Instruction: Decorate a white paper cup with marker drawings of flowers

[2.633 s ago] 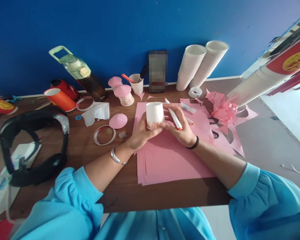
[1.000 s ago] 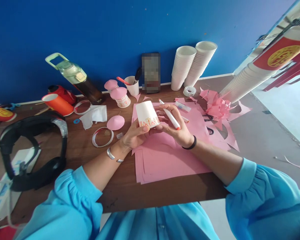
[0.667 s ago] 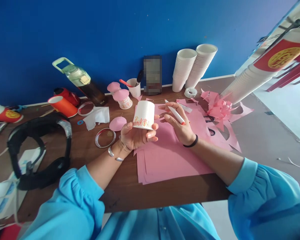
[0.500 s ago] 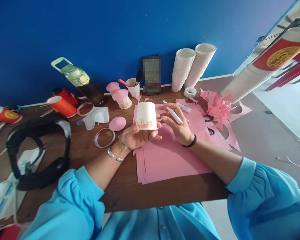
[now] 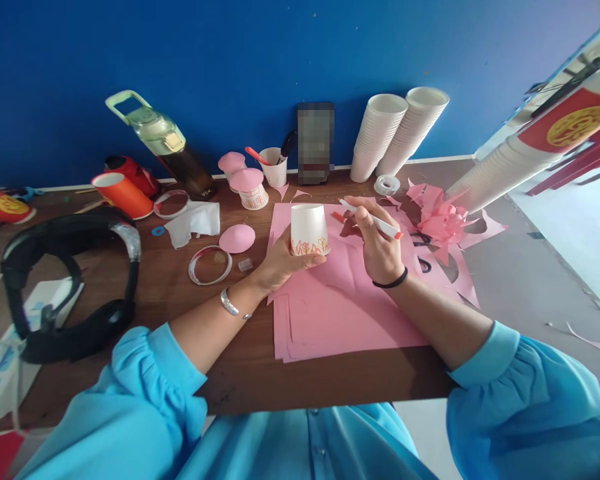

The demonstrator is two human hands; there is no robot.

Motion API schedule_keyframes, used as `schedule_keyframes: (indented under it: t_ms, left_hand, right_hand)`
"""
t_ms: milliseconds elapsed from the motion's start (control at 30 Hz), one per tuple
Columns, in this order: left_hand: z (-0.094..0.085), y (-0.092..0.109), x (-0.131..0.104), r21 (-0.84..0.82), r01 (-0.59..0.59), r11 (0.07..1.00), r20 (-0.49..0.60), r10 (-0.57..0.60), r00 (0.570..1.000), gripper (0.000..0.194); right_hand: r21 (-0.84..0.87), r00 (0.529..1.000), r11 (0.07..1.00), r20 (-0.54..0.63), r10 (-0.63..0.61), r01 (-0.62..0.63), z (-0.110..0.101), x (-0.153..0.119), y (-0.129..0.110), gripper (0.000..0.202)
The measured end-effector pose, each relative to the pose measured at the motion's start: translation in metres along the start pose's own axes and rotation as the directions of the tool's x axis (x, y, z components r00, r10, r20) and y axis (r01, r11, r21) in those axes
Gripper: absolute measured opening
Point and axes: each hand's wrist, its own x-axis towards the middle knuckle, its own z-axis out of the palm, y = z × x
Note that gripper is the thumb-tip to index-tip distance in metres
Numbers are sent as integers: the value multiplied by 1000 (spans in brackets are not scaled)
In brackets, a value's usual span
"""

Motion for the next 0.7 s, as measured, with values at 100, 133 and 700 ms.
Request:
schedule_keyframes:
  t_ms: [100, 133, 700]
  left_hand:
    - [4, 2, -1, 58, 26, 998, -66, -22, 998, 77]
    - [5, 3, -1, 74, 32, 997, -78, -26, 997, 77]
    - [17, -1, -1, 244, -98, 965, -66, 118, 991, 79]
  right_hand:
    - [31, 999, 999, -6, 31, -31, 0, 1, 2, 45]
    - [51, 999, 998, -3, 46, -45, 0, 1, 4, 46]
    - [-421, 794, 676, 256, -551, 604, 10, -38, -60, 24]
